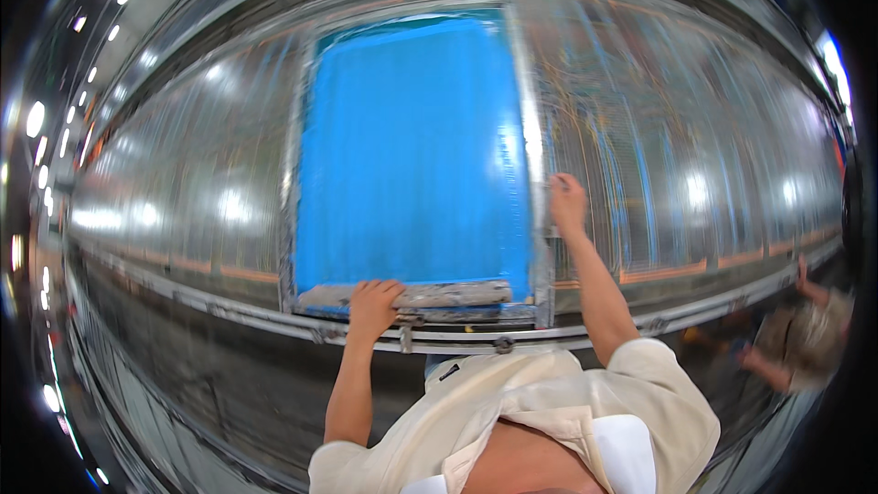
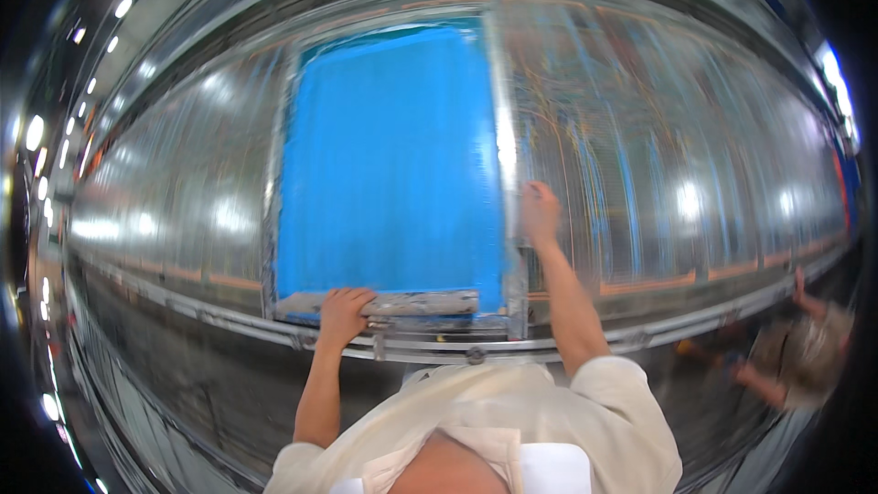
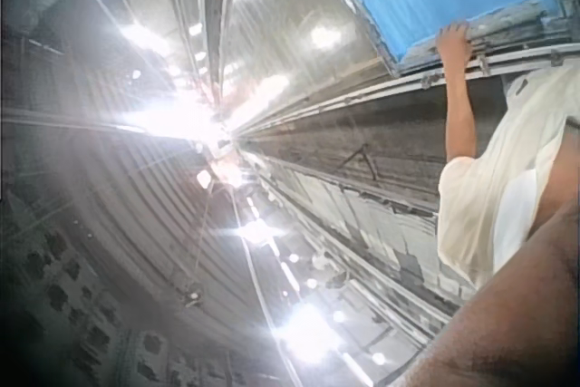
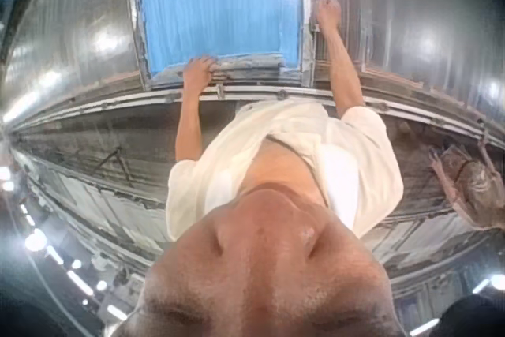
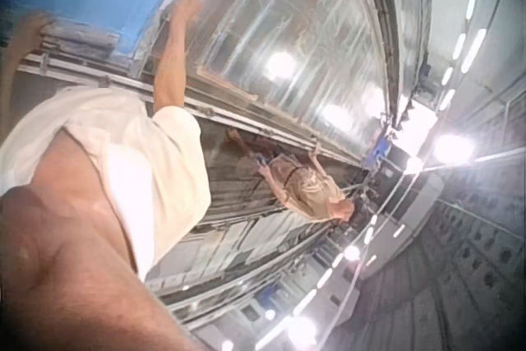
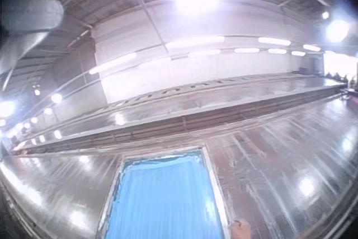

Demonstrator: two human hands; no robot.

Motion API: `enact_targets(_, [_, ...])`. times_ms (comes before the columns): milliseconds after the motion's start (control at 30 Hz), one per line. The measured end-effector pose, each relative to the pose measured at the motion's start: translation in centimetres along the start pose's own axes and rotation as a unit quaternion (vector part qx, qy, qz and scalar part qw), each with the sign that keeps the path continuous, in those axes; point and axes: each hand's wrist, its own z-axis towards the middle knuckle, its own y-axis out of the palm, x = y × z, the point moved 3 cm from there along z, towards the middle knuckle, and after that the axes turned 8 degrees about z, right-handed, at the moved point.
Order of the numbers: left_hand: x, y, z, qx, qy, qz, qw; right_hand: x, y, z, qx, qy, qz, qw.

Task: The person uses a squeegee to pull blue ink across a screen printing frame, repeatedly lifting and repositioning the frame to cover the surface. The person also wipes the squeegee edge with a cloth during the process.

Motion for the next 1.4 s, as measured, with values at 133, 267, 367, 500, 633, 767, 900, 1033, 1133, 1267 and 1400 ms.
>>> enact_targets(133, [-6.4, -0.4, -3.1, -0.028, 0.013, 0.039, 0.999, -2.1, 8.1, -3.6, 0.0, 0.026, 0.041, 0.999])
enact_targets(267, [-5.6, 0.2, -4.2, -0.036, 0.005, 0.046, 0.998, -1.3, 8.0, -3.5, -0.015, 0.069, 0.032, 0.997])
enact_targets(367, [-8.0, -1.3, -6.8, -0.002, 0.03, 0.048, 0.998, -3.5, 8.9, -5.0, 0.007, 0.059, 0.017, 0.998])
enact_targets(500, [-7.3, -0.4, -8.1, -0.01, 0.048, 0.034, 0.998, -2.9, 9.3, -5.0, 0.014, 0.045, -0.026, 0.999])
enact_targets(633, [-8.3, 0.6, -5.3, -0.025, 0.058, 0.046, 0.997, -1.9, 9.9, -4.0, 0.014, 0.063, -0.029, 0.997])
enact_targets(767, [-11.7, 1.1, 1.0, -0.016, 0.058, 0.073, 0.995, -3.3, 10.5, -4.2, 0.006, 0.052, -0.043, 0.998])
enact_targets(900, [-16.6, 1.8, 13.3, 0.035, 0.075, 0.102, 0.991, -3.4, 10.4, -4.8, 0.024, 0.045, -0.085, 0.995])
enact_targets(1033, [-22.0, 4.1, 29.6, 0.105, 0.095, 0.15, 0.978, -0.9, 10.5, -4.6, 0.06, -0.002, -0.118, 0.991])
enact_targets(1133, [-27.6, 6.0, 39.3, 0.23, 0.104, 0.17, 0.953, -3.3, 10.8, -4.3, 0.033, 0.046, -0.101, 0.993])
enact_targets(1267, [-29.0, 2.7, 49.4, 0.069, 0.029, 0.103, 0.992, -3.2, 10.2, -4.7, 0.027, 0.098, -0.108, 0.989])
enact_targets(1400, [-29.9, 1.3, 53.2, 0.115, 0.05, 0.089, 0.988, -3.5, 10.2, -4.7, 0.02, 0.125, -0.09, 0.988])
